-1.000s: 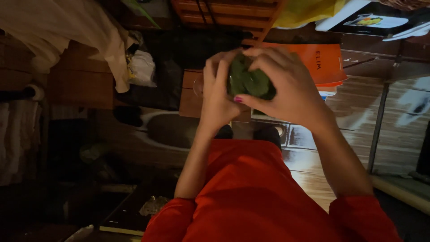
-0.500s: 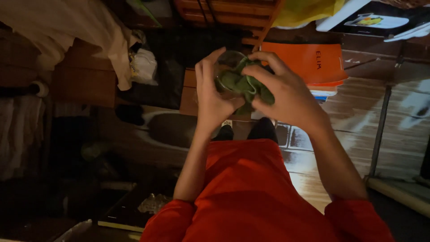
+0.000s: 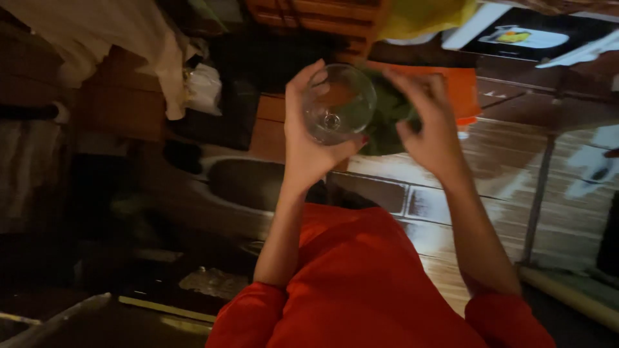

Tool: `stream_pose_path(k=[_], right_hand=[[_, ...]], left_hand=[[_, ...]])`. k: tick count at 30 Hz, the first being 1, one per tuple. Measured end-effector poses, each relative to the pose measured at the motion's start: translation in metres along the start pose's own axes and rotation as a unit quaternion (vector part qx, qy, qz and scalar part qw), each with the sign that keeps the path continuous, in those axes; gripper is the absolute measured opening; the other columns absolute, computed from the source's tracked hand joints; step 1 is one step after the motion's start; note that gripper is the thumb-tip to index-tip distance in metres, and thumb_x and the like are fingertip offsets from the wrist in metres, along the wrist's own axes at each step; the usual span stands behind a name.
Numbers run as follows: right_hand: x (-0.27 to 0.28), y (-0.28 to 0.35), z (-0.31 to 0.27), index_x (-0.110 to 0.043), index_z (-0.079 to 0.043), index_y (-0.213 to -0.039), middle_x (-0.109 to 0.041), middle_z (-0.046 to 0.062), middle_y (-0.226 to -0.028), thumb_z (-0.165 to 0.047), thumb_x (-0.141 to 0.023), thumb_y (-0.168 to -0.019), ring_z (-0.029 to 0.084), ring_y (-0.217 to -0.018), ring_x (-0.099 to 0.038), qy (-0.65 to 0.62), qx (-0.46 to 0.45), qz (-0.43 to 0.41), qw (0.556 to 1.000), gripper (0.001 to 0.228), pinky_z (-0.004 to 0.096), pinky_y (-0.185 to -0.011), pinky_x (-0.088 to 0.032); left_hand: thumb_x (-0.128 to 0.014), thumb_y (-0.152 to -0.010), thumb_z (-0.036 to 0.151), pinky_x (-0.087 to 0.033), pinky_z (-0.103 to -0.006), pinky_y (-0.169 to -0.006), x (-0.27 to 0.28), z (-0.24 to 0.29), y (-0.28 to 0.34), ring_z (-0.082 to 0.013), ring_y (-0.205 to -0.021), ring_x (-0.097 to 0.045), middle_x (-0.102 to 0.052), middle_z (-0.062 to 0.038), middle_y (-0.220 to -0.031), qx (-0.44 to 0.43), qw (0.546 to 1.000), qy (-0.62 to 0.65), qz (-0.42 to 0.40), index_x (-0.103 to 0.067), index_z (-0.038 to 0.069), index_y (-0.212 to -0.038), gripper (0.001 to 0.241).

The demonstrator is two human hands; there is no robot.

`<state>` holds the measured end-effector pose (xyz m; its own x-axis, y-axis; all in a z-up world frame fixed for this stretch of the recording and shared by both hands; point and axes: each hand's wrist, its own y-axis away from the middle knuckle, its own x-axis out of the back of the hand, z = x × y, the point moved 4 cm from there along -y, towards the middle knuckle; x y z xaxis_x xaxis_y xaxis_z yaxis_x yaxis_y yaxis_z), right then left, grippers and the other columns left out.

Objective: Polishing and organizing various types of glassware with a cloth.

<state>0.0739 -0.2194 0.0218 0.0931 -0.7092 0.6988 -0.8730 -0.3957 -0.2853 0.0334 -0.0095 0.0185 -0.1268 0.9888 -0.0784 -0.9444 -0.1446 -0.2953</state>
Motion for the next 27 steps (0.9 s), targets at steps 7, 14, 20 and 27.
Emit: stream_pose_path(k=[7, 14, 20, 27], right_hand=[[0.020, 0.020, -0.021, -0.054, 0.000, -0.146, -0.050, 0.020, -0.143, -0.001, -0.076, -0.081, 0.037, -0.134, -0.055, -0.067, 0.032, -0.042, 0.996, 0.069, 0.040, -0.111, -0.046], [-0.013, 0.033, 0.013, -0.064, 0.001, -0.129, -0.074, 0.013, -0.122, -0.005, -0.072, -0.085, 0.022, -0.113, -0.072, -0.201, -0.031, -0.060, 0.977, 0.045, 0.034, -0.099, -0.055], [-0.019, 0.027, 0.029, -0.065, 0.002, -0.126, -0.075, 0.009, -0.117, 0.004, -0.062, -0.089, 0.014, -0.108, -0.070, -0.321, -0.055, 0.005, 0.945, 0.038, 0.031, -0.099, -0.055], [-0.027, -0.012, 0.008, -0.065, 0.003, -0.124, -0.075, 0.011, -0.111, 0.001, -0.076, -0.087, 0.015, -0.102, -0.069, -0.229, -0.030, 0.038, 0.972, 0.038, 0.029, -0.091, -0.054]], left_hand=[[-0.094, -0.069, -0.002, -0.053, -0.0446, -0.116, -0.057, 0.003, 0.018, -0.0284, -0.140, -0.054, -0.046, -0.013, -0.153, 0.015, 0.987, 0.157, 0.024, -0.026, 0.012, -0.158, 0.113], [-0.093, -0.071, -0.003, -0.047, -0.0421, -0.121, -0.087, 0.005, 0.022, -0.0266, -0.135, -0.052, -0.048, -0.016, -0.152, -0.036, 0.981, 0.185, 0.046, -0.029, 0.008, -0.157, 0.107], [-0.098, -0.069, 0.013, -0.043, -0.0409, -0.125, -0.083, 0.013, 0.007, -0.0277, -0.144, -0.049, -0.045, -0.017, -0.152, -0.070, 0.997, 0.006, 0.036, -0.033, 0.004, -0.159, 0.111], [-0.086, -0.084, 0.018, -0.056, -0.0345, -0.104, -0.058, -0.017, 0.002, -0.0238, -0.120, -0.072, -0.072, -0.015, -0.129, 0.054, 0.997, -0.051, 0.027, -0.061, 0.001, -0.139, 0.062]])
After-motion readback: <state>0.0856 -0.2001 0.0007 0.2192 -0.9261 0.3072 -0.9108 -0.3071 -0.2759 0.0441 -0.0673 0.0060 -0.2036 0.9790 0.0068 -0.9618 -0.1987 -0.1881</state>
